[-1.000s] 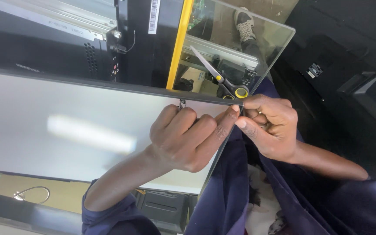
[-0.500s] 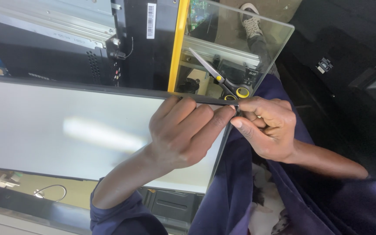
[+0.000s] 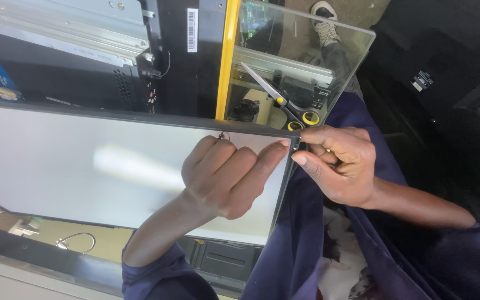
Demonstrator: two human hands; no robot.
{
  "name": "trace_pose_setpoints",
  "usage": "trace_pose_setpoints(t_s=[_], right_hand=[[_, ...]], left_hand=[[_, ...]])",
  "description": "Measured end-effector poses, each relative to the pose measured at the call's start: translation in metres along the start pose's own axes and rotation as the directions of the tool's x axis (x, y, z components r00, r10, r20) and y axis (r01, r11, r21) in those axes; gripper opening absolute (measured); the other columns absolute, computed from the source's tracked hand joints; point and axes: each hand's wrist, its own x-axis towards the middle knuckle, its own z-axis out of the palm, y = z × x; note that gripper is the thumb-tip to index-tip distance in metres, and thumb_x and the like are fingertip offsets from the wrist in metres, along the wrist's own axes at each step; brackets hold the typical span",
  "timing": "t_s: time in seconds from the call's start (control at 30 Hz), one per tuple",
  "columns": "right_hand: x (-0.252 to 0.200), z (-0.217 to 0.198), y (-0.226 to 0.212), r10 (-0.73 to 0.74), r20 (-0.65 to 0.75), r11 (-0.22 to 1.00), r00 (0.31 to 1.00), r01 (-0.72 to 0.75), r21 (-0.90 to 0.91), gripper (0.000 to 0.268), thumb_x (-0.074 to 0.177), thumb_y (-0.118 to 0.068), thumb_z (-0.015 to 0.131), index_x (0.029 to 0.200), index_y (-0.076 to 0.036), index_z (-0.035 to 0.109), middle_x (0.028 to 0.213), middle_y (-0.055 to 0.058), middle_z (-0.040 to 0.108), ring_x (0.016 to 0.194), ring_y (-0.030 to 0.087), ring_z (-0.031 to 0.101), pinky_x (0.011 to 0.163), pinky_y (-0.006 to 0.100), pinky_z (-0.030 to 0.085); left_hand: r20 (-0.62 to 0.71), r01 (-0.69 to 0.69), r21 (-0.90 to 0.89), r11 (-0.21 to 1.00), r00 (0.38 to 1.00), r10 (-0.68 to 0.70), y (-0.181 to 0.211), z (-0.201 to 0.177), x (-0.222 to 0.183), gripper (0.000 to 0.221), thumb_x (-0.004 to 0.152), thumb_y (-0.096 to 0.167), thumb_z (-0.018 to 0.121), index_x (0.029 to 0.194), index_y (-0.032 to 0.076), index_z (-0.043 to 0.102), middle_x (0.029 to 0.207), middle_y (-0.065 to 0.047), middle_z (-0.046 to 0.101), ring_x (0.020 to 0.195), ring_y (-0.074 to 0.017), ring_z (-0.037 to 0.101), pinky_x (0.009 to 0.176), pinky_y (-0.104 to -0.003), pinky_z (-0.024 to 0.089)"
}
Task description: The person works on the back of a flat-screen television, using a small tool to pry and adjust components along the edge of the screen. They move the television around on a glass table and use a wooden stick to manipulate parts near the frame.
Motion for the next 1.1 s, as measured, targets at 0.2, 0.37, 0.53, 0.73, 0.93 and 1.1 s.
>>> trace_pose_setpoints(t_s=[0.2, 0.37, 0.53, 0.73, 0.93, 1.1], right_hand=[[0.0, -0.001, 0.0, 0.005, 0.005, 1.0, 1.0, -0.005, -0.016, 0.025, 0.089, -0.02, 0.065, 0.092, 0.005, 0.063, 0.05, -0.002, 0.028, 0.047, 0.012, 0.025, 0.049, 0.025, 0.028], [-0.001, 0.0, 0.003, 0.028, 0.02, 0.999, 0.999, -0.028, -0.016, 0.028, 0.091, -0.025, 0.065, 0.097, 0.002, 0.065, 0.054, -0.003, 0.026, 0.051, 0.011, 0.022, 0.051, 0.025, 0.026], [0.0, -0.007, -0.004, 0.012, -0.023, 0.998, 1.0, -0.011, 0.063, 0.025, 0.092, -0.021, 0.067, 0.102, 0.002, 0.065, 0.061, -0.005, 0.02, 0.057, 0.01, 0.021, 0.057, 0.024, 0.028], [-0.015, -0.032, -0.047, -0.008, -0.15, 0.973, 0.989, 0.042, 0.225, 0.024, 0.094, -0.023, 0.065, 0.108, -0.005, 0.056, 0.061, -0.01, 0.02, 0.051, 0.003, 0.019, 0.052, 0.022, 0.019], [-0.027, -0.053, -0.107, -0.349, 0.267, 0.913, 0.898, 0.262, 0.313, 0.05, 0.096, -0.041, 0.06, 0.123, 0.001, 0.057, 0.056, -0.003, 0.041, 0.045, 0.007, 0.035, 0.045, 0.023, 0.029], [-0.038, -0.063, -0.137, -0.316, 0.294, 0.947, 0.902, 0.32, 0.035, 0.054, 0.091, -0.044, 0.062, 0.123, 0.0, 0.063, 0.056, 0.002, 0.054, 0.043, 0.007, 0.035, 0.043, 0.024, 0.028]], left_hand=[[-0.001, 0.028, -0.014, 1.0, 1.0, -0.028, 0.002, -0.008, -0.011, 0.005, 0.09, 0.011, 0.075, 0.089, 0.006, 0.074, 0.057, 0.0, 0.033, 0.051, -0.0172, 0.025, 0.046, -0.031, 0.019], [0.163, 0.17, -0.194, 0.966, 0.977, -0.139, 0.017, -0.055, -0.004, 0.016, 0.092, 0.002, 0.07, 0.107, 0.007, 0.071, 0.065, -0.001, 0.034, 0.058, -0.0195, 0.031, 0.053, -0.033, 0.03], [0.034, 0.5, -0.32, 0.804, 0.855, -0.518, 0.069, -0.089, 0.005, 0.023, 0.084, -0.003, 0.067, 0.089, 0.02, 0.068, 0.063, 0.001, 0.049, 0.056, -0.0116, 0.044, 0.066, -0.028, 0.052], [0.07, 0.16, -0.986, 0.053, 0.675, -0.734, 0.101, -0.052, -0.008, 0.01, 0.094, 0.012, 0.058, 0.09, 0.006, 0.064, 0.058, 0.001, 0.025, 0.049, -0.0124, 0.019, 0.052, -0.033, 0.014], [0.193, 0.124, -0.981, -0.149, 0.596, -0.779, 0.153, -0.035, 0.023, 0.014, 0.096, 0.007, 0.059, 0.11, 0.006, 0.058, 0.087, -0.011, 0.053, 0.061, -0.0144, 0.042, 0.056, -0.025, 0.036], [0.088, -0.062, -0.991, -0.121, 0.392, -0.916, 0.179, -0.054, 0.037, 0.029, 0.08, -0.001, 0.064, 0.108, 0.0, 0.057, 0.105, -0.016, 0.051, 0.058, -0.0135, 0.044, 0.047, -0.021, 0.045]])
